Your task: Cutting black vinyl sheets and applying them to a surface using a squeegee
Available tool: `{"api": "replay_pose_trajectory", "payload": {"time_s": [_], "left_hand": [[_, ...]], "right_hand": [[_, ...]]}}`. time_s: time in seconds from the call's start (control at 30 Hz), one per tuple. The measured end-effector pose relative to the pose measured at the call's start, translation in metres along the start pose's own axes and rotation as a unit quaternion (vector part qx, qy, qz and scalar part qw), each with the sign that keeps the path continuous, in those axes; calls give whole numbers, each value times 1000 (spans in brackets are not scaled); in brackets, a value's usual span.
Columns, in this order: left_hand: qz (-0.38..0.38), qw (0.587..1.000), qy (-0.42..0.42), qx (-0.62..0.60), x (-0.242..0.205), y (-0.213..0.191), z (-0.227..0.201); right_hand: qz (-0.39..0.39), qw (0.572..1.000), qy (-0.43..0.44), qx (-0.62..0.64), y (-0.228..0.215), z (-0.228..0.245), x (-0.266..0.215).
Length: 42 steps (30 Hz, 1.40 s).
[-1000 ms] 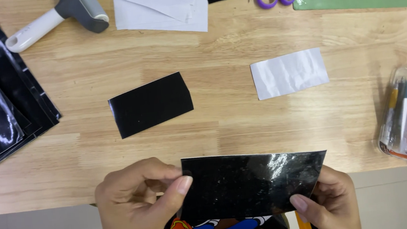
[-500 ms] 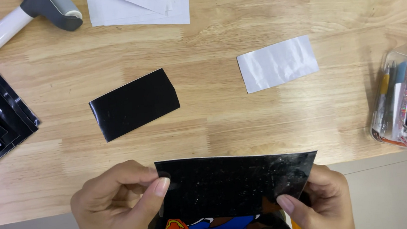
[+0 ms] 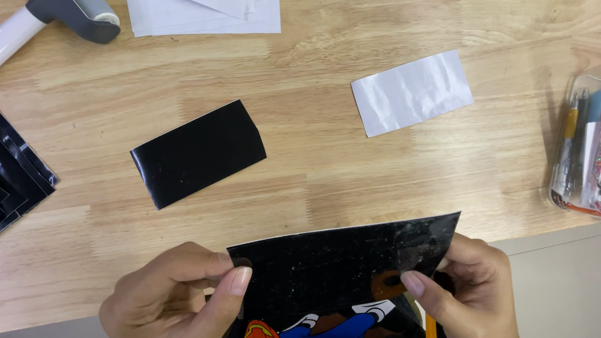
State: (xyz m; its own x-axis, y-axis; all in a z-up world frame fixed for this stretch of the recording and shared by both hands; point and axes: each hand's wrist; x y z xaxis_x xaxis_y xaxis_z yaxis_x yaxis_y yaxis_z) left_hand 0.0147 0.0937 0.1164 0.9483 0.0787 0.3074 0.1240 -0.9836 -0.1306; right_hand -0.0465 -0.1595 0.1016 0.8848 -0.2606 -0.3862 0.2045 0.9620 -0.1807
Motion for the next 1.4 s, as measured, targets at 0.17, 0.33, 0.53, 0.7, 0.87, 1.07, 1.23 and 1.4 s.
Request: {"api": "replay_pose_trajectory", "payload": {"time_s": [0.17,0.33,0.53,0.7,0.87,1.07,1.23,1.4], "left_hand": [[19,999,25,19,4,3,12],[45,998,-49,-18,0,30,50],[131,974,90,164,-29,57,77],[136,912,220,317,-38,46,87],[233,881,305,275,-45,22,93],[371,754,369,397,-67,25,94],[353,756,403,377,-78,62,95],[278,774,441,360,-66,81,85]], "right_hand": [[-38,998,55,8,-3,-9,20],[-264,964,8,-41,-37,-10,77],[-337,931,-73,-118,-77,-57,113],[-273,919,3,-283,-76,-38,104],[-129,881,82,-449,-82,-18,89],[-64,857,41,-509,-85,-34,77],[-179,804,-1,-567,-74,-44,68],[-151,861,-97,-476,-14,-48,45]]}}
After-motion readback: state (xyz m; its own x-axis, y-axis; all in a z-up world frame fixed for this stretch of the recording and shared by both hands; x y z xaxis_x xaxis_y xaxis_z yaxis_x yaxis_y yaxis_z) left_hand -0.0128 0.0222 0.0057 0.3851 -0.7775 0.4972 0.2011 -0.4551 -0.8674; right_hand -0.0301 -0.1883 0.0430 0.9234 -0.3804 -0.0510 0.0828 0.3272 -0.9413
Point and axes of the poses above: each hand's wrist, its own x-axis towards the middle knuckle, its own y-axis out of the palm, z = x × y, and after that the axes turned 15 degrees about y, right-handed
